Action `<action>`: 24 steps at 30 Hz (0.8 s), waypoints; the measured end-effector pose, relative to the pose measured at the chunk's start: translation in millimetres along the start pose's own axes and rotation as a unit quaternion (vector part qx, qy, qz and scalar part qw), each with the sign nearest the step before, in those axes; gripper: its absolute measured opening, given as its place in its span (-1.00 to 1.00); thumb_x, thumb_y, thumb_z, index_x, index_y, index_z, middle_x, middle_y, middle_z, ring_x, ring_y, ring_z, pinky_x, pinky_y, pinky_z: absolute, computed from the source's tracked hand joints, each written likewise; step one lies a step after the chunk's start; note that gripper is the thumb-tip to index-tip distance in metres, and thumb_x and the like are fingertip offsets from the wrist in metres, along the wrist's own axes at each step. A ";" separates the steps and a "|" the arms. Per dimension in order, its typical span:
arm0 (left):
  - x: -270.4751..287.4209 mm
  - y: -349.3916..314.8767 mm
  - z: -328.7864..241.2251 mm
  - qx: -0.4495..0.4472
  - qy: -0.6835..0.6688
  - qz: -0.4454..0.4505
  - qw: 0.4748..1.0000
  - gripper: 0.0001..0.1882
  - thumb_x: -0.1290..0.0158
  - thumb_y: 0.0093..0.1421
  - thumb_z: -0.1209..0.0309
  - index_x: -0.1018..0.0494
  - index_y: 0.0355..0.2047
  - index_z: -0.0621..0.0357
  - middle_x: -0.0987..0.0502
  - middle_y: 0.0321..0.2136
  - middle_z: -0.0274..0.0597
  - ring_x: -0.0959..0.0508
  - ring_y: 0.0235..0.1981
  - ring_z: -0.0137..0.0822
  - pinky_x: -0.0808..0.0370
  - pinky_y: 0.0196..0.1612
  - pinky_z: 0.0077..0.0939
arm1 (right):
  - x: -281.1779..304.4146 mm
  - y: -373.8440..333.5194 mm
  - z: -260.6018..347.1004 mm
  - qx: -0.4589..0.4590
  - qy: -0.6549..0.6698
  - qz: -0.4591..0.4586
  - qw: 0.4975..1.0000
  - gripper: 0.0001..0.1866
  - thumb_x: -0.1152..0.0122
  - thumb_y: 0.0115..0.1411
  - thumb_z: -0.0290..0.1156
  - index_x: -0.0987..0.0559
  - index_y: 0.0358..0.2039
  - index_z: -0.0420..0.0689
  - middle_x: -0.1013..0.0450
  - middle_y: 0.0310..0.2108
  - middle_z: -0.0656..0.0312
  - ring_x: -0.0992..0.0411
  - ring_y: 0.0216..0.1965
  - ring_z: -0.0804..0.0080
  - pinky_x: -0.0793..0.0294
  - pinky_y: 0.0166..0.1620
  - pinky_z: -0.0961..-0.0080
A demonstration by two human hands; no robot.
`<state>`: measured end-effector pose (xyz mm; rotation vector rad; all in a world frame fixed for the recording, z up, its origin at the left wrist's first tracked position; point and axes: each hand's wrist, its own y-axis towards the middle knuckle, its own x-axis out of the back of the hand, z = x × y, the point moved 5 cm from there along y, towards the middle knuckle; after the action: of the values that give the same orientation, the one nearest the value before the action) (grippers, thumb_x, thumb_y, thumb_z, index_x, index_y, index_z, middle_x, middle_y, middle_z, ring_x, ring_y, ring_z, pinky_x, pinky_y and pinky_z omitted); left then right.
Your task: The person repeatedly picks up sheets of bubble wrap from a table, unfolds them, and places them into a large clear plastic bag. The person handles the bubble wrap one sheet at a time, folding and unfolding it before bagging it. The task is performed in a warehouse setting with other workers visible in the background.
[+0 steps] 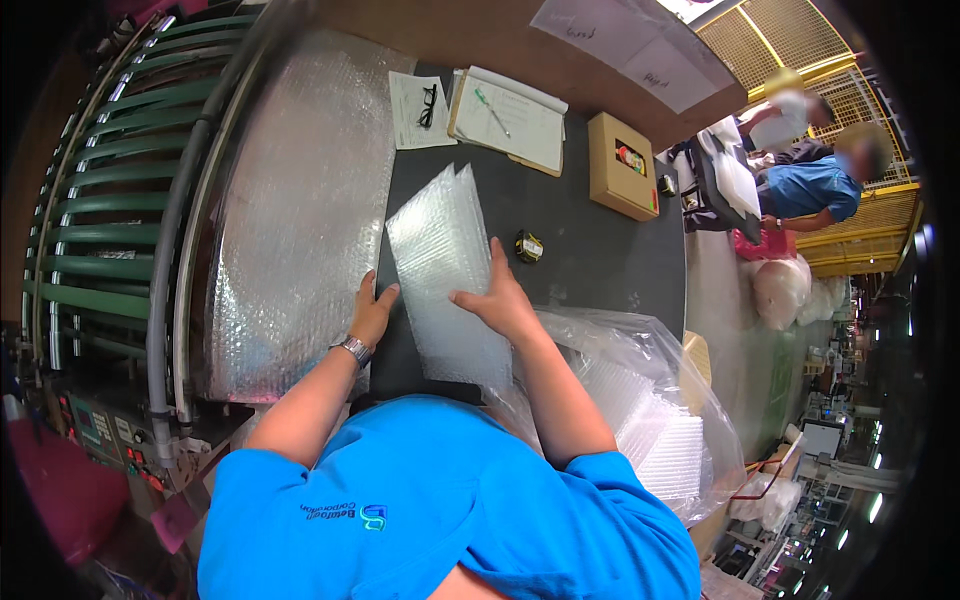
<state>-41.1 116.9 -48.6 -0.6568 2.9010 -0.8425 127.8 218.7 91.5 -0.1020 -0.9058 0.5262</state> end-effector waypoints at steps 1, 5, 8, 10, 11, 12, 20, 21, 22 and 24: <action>0.7 0.8 3.3 0.009 0.007 0.001 1.000 -0.26 0.04 0.04 0.14 0.04 0.12 0.28 -0.02 0.09 0.22 -0.07 0.12 -0.02 -0.08 0.11 -0.30 | -4.6 1.5 -4.5 -0.012 -0.040 0.008 0.999 -0.10 -0.19 -0.17 -0.34 0.07 0.14 -0.20 -0.25 -0.06 -0.17 -0.26 -0.02 0.06 -0.19 0.02 0.44; -10.1 2.0 12.8 0.028 -0.022 0.028 0.999 -0.20 0.02 0.05 0.12 0.17 0.16 0.18 -0.09 0.06 0.21 -0.13 0.09 -0.09 -0.08 0.09 -0.30 | -11.3 6.7 -15.2 -0.024 0.032 0.027 0.999 -0.06 -0.18 -0.19 -0.35 0.14 0.16 -0.15 -0.13 0.02 -0.22 -0.21 0.00 -0.03 -0.20 0.03 0.38; -9.2 -6.1 -10.2 0.042 -0.078 0.007 0.996 -0.24 0.03 0.05 0.10 0.09 0.14 0.18 -0.19 0.01 0.13 -0.22 0.04 -0.11 -0.15 0.07 -0.30 | -0.1 8.1 -13.9 0.026 0.145 0.018 0.989 -0.07 -0.16 -0.17 -0.44 0.16 0.17 -0.12 -0.13 0.02 -0.15 -0.25 -0.04 0.05 -0.22 0.01 0.39; -14.2 -0.3 -8.7 0.041 -0.273 0.170 0.946 -0.27 0.08 0.09 0.11 0.09 0.14 0.19 -0.15 0.05 0.09 -0.25 0.03 -0.18 -0.19 0.06 -0.26 | 4.1 12.4 -19.4 0.067 0.277 0.014 0.958 -0.10 -0.12 -0.13 -0.51 0.18 0.18 -0.08 -0.17 -0.01 -0.09 -0.31 -0.12 0.16 -0.29 -0.06 0.40; -12.9 -0.9 -15.9 0.040 -0.364 0.247 0.897 -0.29 0.10 0.10 0.11 0.09 0.14 0.20 -0.12 0.07 0.07 -0.26 0.02 -0.22 -0.21 0.05 -0.25 | 7.8 14.5 -22.6 0.032 0.346 0.011 0.938 -0.09 -0.11 -0.13 -0.54 0.19 0.18 -0.07 -0.17 0.00 -0.07 -0.29 -0.10 0.17 -0.27 -0.05 0.41; -4.5 1.0 -21.1 0.053 -0.407 0.277 0.869 -0.34 0.15 0.13 0.14 0.10 0.15 0.15 -0.13 0.07 0.05 -0.27 0.02 -0.25 -0.24 0.04 -0.27 | 13.3 15.4 -22.4 -0.003 0.413 0.009 0.911 -0.08 -0.09 -0.14 -0.58 0.20 0.19 -0.07 -0.16 0.01 -0.05 -0.28 -0.08 0.19 -0.25 -0.03 0.42; 39.1 -51.7 -168.2 -0.552 0.258 -0.125 0.783 -0.10 -0.13 -0.13 0.34 0.14 0.18 -0.04 0.04 0.14 0.11 -0.02 0.17 -0.06 0.00 0.11 -0.09 | 4.3 -6.7 -12.8 -0.081 0.687 0.153 0.706 -0.32 0.04 0.06 -0.39 0.06 0.17 -0.08 -0.15 0.02 0.03 -0.25 -0.04 0.26 -0.28 -0.04 0.41; 37.9 -53.4 -176.7 -0.551 0.282 -0.080 0.781 -0.10 -0.17 -0.16 0.30 0.10 0.16 -0.03 0.01 0.13 0.11 -0.02 0.17 -0.05 0.04 0.12 -0.07 | 1.4 -9.2 -12.4 -0.090 0.691 0.163 0.698 -0.34 0.04 0.06 -0.38 0.03 0.16 -0.10 -0.15 0.03 0.03 -0.24 -0.03 0.25 -0.27 -0.02 0.41; 37.4 -56.7 -183.4 -0.547 0.307 -0.035 0.778 -0.10 -0.20 -0.20 0.26 0.05 0.13 -0.02 -0.02 0.11 0.10 -0.02 0.17 -0.04 0.08 0.12 -0.05 | 4.2 -14.4 -7.7 -0.086 0.656 0.158 0.733 -0.36 0.00 0.09 -0.22 -0.04 0.13 -0.17 -0.14 0.05 0.05 -0.22 0.00 0.24 -0.24 0.00 0.39; 37.4 -58.5 -190.7 -0.564 0.310 0.022 0.765 -0.13 -0.25 -0.27 0.24 -0.06 0.05 0.02 -0.15 0.04 0.02 -0.09 0.13 -0.04 0.03 0.12 -0.11 | 6.4 -19.7 -7.4 -0.110 0.715 0.179 0.666 -0.32 0.00 0.08 -0.08 -0.06 0.12 -0.18 -0.16 0.04 0.06 -0.20 0.02 0.24 -0.22 0.03 0.38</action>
<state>-83.6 152.4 146.7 -0.3047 3.7678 1.0890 144.4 205.6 97.5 -0.8141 0.6598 0.5085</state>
